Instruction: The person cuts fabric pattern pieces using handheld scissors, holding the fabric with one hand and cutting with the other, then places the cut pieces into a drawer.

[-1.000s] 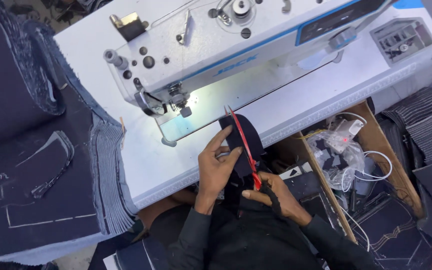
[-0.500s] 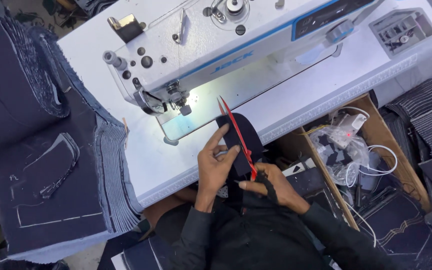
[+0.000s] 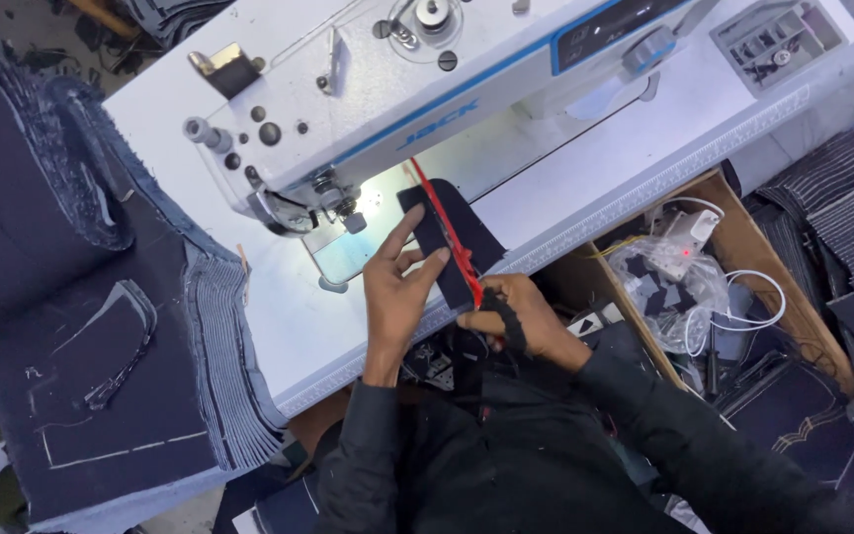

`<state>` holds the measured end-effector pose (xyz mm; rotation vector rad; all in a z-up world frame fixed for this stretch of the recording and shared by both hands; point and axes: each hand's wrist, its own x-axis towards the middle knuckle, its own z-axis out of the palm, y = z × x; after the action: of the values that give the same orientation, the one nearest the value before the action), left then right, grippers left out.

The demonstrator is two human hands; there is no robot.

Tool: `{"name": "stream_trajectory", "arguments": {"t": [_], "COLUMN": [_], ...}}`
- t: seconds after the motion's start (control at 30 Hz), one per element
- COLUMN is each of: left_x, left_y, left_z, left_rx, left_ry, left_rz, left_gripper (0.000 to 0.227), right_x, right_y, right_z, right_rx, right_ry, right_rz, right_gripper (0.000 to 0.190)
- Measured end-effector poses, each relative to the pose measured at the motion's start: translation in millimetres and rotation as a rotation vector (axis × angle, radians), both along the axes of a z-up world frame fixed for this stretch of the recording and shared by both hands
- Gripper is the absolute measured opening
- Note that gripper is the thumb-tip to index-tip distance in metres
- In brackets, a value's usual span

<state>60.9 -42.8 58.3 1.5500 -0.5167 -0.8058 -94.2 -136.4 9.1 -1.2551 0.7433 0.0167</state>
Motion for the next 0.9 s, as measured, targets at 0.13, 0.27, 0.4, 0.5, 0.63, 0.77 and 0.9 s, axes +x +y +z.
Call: {"name": "stream_trajectory", "arguments": {"t": [0.13,0.27,0.4,0.5,0.63,0.77,0.9], "left_x": [-7,-12,-16,16,51,36,21], "left_y": [14,7,-22,-44,-63,-90,-113], "left_z": [-14,-24,-50,-62,-27,-8,-20], "left_rx": [-0.024,-0.054,-0.015,0.051,0.11,0.104,0.149], "left_ry": [-0.043,0.046,0.183,0.064,-0.056,0.013,0.019], "left_rz": [0.057,0.067,-0.182,-0.301,-0.378,-0.462,-0.545], "left_gripper": [0.06,0.054,0.044,0.04,0.034,0.033,0.042], "right_x": [2,-30,-74,-103,-141,-142,-124], "right_y": [2,-10,-17,-22,-31,-45,-54], "right_z": [6,22,15,-3,-15,-10,3], "right_rx": [0.039,-0.106,-0.141,-0.088,0.062,-0.185,-0.265], "right_ry": [0.033,0.028,0.103,0.169,0.056,0.175,0.2], "right_rz": [-0.048,0.017,-0.089,-0.177,-0.075,0.14,0.146], "right_gripper": [0.022,0.036,0.032,0.034,0.041,0.041,0.044]}}
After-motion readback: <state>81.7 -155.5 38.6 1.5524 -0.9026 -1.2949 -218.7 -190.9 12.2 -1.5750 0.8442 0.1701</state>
